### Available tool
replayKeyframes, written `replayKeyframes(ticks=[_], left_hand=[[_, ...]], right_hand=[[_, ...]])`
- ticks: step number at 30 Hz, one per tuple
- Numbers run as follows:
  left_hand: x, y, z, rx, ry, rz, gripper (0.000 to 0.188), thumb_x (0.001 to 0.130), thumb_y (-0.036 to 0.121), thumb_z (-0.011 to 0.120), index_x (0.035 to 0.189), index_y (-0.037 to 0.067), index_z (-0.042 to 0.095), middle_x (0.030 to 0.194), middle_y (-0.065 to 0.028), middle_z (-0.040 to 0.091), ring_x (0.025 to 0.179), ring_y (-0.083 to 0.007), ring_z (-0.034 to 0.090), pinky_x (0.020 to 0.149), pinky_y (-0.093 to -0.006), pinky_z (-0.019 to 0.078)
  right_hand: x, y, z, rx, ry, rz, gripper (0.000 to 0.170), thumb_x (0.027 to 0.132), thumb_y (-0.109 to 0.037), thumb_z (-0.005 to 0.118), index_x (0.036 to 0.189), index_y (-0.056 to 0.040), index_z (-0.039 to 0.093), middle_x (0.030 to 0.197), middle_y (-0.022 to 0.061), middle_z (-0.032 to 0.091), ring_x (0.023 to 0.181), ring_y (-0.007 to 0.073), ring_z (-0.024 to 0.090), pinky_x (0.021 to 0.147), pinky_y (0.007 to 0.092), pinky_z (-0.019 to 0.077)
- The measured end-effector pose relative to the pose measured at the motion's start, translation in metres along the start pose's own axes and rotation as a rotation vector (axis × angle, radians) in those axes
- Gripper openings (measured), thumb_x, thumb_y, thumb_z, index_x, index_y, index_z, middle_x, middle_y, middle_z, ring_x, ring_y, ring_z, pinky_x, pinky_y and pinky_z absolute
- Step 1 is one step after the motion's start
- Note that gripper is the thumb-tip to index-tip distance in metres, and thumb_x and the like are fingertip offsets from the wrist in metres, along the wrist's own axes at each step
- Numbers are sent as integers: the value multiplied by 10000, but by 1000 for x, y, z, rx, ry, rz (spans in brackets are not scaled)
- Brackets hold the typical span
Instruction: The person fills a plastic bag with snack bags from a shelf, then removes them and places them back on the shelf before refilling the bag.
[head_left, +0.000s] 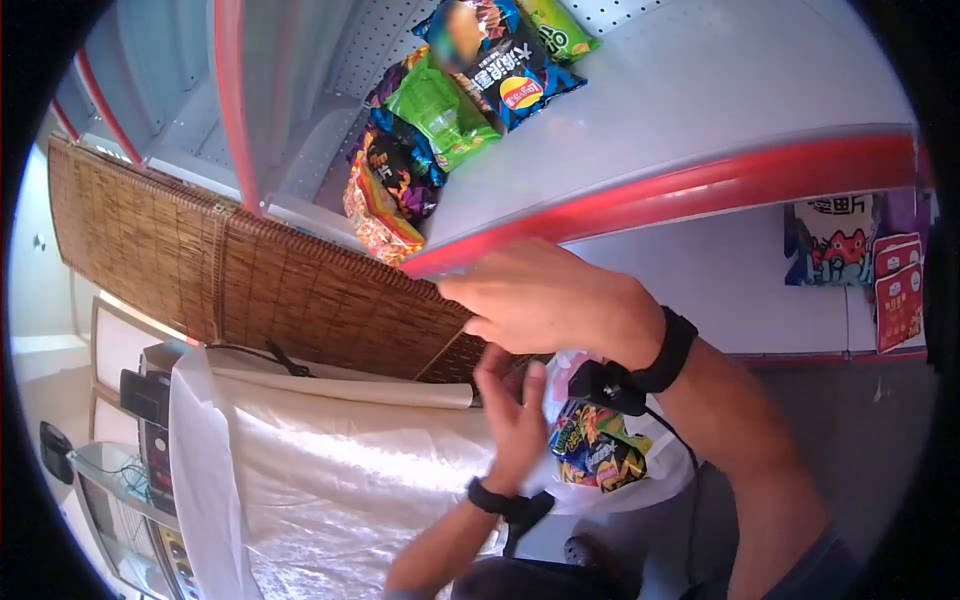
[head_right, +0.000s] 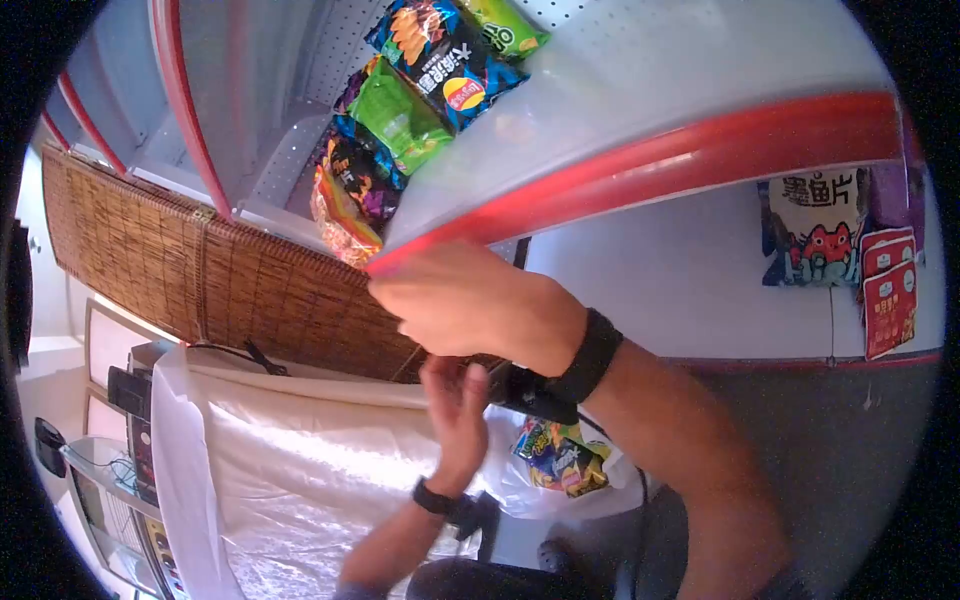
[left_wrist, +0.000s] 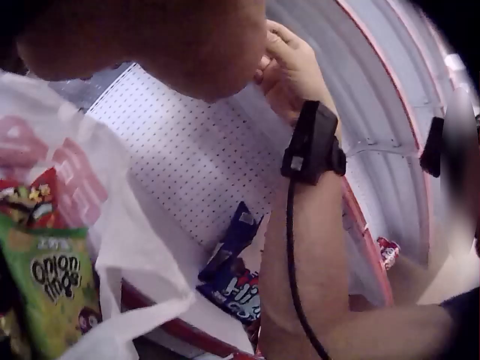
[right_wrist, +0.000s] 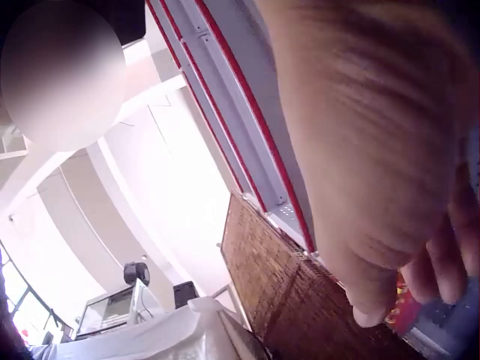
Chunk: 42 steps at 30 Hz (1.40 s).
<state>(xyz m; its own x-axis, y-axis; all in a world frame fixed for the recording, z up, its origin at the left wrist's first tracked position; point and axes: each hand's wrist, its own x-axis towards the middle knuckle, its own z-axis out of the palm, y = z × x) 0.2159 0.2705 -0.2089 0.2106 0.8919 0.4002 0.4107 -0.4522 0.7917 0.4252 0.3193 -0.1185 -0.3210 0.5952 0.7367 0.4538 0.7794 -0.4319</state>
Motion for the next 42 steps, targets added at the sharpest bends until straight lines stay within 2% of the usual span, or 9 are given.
replayKeyframes(ticks=[5, 7, 11, 19, 21, 23, 24, 30, 42], left_hand=[[104, 21, -58, 449, 80, 389, 687, 1022, 279, 720, 1516, -43, 366, 1525, -242, 381, 1420, -355, 386, 1189, -494, 301], [162, 47, -77, 703, 108, 540, 721, 1008, 317, 730, 1516, -52, 375, 1486, -287, 388, 1380, -397, 401, 1180, -496, 309], [285, 67, -97, 941, 284, 534, 949, 906, 443, 811, 1564, -44, 331, 1530, -368, 315, 1423, -490, 365, 1189, -544, 318], [388, 109, -54, 1076, 223, -91, 1162, 840, 577, 795, 1700, 166, 129, 1710, -353, 28, 1529, -629, 157, 1272, -616, 179], [461, 70, -82, 1220, 49, -37, 1124, 865, 561, 766, 1702, 166, 128, 1729, -306, 131, 1550, -571, 219, 1275, -620, 150], [475, 62, -78, 1945, -201, 213, 1068, 909, 510, 725, 1706, 164, 104, 1691, -241, 330, 1527, -479, 369, 1268, -637, 125], [462, 62, -68, 1416, -48, 209, 899, 943, 445, 694, 1659, 151, 238, 1555, -231, 532, 1415, -431, 535, 1239, -614, 249], [438, 74, -72, 1374, -106, 204, 549, 971, 358, 668, 1445, 162, 471, 1336, -257, 680, 1274, -499, 615, 1069, -576, 484], [390, 84, -117, 1476, 151, 397, 209, 955, 159, 674, 1157, 111, 666, 1060, -223, 757, 1057, -480, 701, 910, -564, 548]], right_hand=[[10, -7, -34, -234, 376, -32, 155, 839, -167, 721, 902, -26, 705, 868, 165, 750, 870, 330, 765, 703, 476, 585], [9, 3, -50, -506, 788, -88, 130, 838, -165, 701, 894, -47, 707, 818, 121, 746, 792, 281, 765, 633, 418, 574], [-1, 26, -62, -723, 933, 19, 111, 842, -161, 688, 889, -63, 708, 765, 85, 731, 721, 256, 748, 601, 377, 559], [-6, 20, -52, -646, 735, 160, 66, 843, -173, 692, 848, -107, 698, 748, 72, 726, 723, 204, 741, 614, 355, 546], [-7, 21, -51, -652, 754, 116, 73, 834, -175, 705, 835, -103, 692, 739, 52, 715, 719, 195, 726, 616, 341, 517], [-7, 22, -49, -685, 729, 126, 92, 820, -185, 720, 837, -99, 690, 727, 34, 698, 716, 178, 707, 620, 331, 493], [-7, 23, -48, -684, 739, 119, 96, 816, -185, 724, 837, -97, 690, 718, 27, 688, 709, 170, 697, 619, 326, 481], [-5, 24, -48, -703, 739, 105, 101, 808, -181, 726, 843, -94, 689, 687, -2, 648, 679, 142, 662, 609, 313, 433], [1, 24, -48, -772, 740, 110, 93, 793, -177, 714, 849, -114, 676, 730, 13, 678, 697, 163, 697, 618, 317, 493]])
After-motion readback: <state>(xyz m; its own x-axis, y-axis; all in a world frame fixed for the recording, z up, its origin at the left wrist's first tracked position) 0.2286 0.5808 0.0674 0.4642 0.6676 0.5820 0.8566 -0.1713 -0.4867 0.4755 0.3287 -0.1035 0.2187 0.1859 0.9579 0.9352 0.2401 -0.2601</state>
